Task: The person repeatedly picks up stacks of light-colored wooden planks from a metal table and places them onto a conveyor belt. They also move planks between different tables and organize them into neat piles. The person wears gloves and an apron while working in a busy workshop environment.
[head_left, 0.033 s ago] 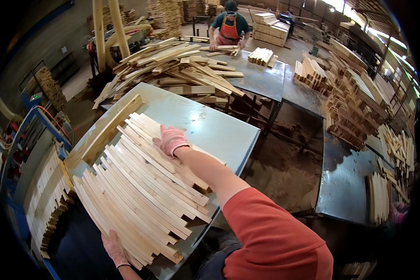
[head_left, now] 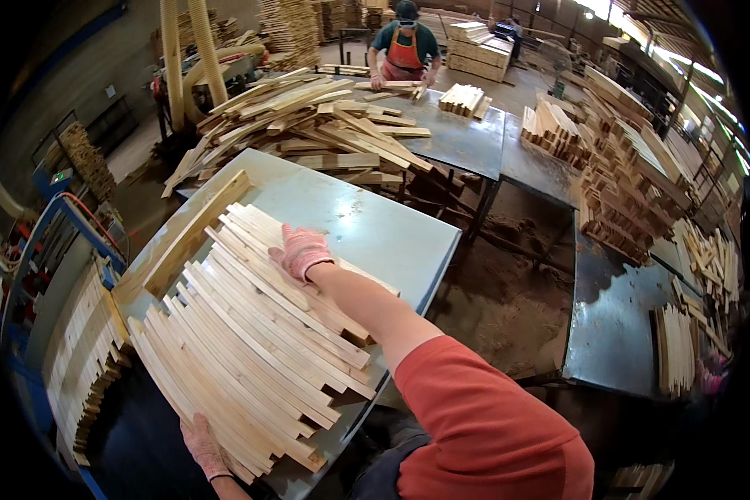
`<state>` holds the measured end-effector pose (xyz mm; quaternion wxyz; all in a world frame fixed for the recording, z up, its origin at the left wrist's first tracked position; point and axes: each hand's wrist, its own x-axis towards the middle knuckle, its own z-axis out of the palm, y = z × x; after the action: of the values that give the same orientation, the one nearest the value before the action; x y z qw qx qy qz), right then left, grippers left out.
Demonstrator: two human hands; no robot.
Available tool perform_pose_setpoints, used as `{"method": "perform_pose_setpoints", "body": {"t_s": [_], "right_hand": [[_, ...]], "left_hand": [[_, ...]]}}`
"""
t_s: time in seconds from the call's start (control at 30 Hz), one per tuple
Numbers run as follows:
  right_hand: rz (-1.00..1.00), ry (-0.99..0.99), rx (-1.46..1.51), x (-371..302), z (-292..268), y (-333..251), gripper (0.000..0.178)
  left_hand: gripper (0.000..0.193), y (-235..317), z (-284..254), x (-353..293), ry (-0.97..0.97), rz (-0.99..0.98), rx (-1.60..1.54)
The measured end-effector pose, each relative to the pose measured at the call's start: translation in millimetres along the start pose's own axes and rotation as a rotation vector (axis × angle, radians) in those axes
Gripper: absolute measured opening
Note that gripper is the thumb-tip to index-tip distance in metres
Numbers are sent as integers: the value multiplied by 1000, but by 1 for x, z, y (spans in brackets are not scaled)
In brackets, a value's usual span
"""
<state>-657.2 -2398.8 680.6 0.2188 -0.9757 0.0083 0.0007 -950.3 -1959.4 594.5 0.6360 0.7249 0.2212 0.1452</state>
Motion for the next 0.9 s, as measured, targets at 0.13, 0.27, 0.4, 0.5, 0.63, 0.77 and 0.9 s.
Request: {"method": "perform_pose_setpoints", "body": {"t_s": [0.13, 0.27, 0.4, 0.5, 0.63, 0.77, 0.9], "right_hand": [[-10, -11, -12, 3, 7, 0, 79], [-19, -50, -8, -1, 3, 2, 83], [-14, -75, 41, -2, -3, 0, 83], [-25, -72, 31, -1, -1, -2, 83], [-26, -45, 44, 1, 2, -3, 83], [-21, -82, 47, -1, -1, -4, 84], [-48, -47, 31, -3, -1, -3, 85]], "left_hand": [[65, -10, -10, 0, 9, -39, 38], [64, -11, -14, -7, 15, -1, 120], [63, -15, -13, -4, -47, 24, 4], [63, -18, -14, -2, -14, -25, -7], [63, -20, -18, -3, -4, 12, 25], [64, -20, -17, -6, 27, 4, 11], [64, -12, -9, -11, 21, -18, -80]]}}
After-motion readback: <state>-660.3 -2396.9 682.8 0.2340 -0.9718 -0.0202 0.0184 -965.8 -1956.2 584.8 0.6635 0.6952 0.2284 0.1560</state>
